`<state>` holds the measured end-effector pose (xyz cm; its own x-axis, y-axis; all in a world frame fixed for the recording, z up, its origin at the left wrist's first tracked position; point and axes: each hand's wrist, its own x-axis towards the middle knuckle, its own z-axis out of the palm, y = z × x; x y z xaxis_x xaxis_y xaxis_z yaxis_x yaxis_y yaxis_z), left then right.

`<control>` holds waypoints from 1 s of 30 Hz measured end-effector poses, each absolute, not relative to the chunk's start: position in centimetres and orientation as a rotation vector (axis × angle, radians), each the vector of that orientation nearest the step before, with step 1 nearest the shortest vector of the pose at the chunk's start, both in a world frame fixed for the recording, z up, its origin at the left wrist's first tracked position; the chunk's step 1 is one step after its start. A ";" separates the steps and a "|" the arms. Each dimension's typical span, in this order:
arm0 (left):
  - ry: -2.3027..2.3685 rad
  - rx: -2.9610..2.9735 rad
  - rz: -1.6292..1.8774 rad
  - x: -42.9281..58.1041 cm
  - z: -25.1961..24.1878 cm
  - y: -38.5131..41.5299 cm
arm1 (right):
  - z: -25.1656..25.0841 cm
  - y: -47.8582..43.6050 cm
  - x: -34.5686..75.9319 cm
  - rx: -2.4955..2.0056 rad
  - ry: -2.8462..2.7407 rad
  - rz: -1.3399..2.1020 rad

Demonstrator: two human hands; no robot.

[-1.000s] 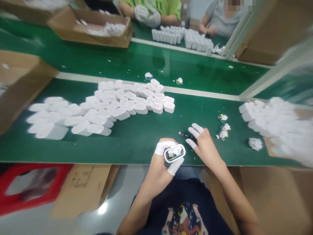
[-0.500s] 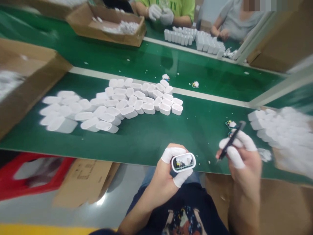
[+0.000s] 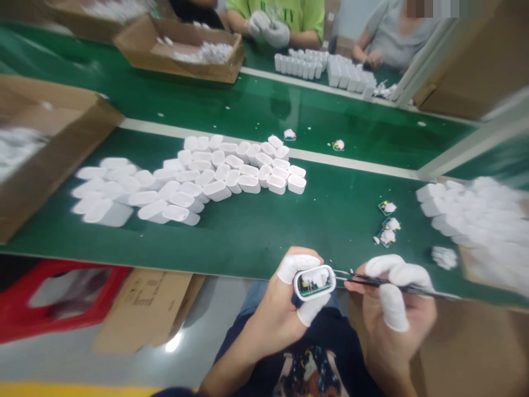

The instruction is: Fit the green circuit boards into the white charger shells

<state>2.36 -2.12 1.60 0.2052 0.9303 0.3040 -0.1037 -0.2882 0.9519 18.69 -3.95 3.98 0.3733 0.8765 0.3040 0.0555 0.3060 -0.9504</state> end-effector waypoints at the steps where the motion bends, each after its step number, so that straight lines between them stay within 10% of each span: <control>1: 0.829 1.469 1.284 2.3 1.6 -2.2 | 4.0 -4.0 18.7 -1.128 -1.062 0.721; 23: 0.651 1.564 1.338 2.4 1.1 -3.1 | 4.0 -4.2 18.6 -0.914 -1.008 1.088; 30: 0.731 1.707 1.399 1.9 1.3 -2.6 | 5.2 -4.6 20.7 -0.918 -1.032 0.539</control>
<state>1.91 -2.63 1.31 0.2237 0.8275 0.5150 -0.0498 -0.5180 0.8539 20.68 -4.59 5.16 0.4374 0.7553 0.4880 0.0312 0.5296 -0.8477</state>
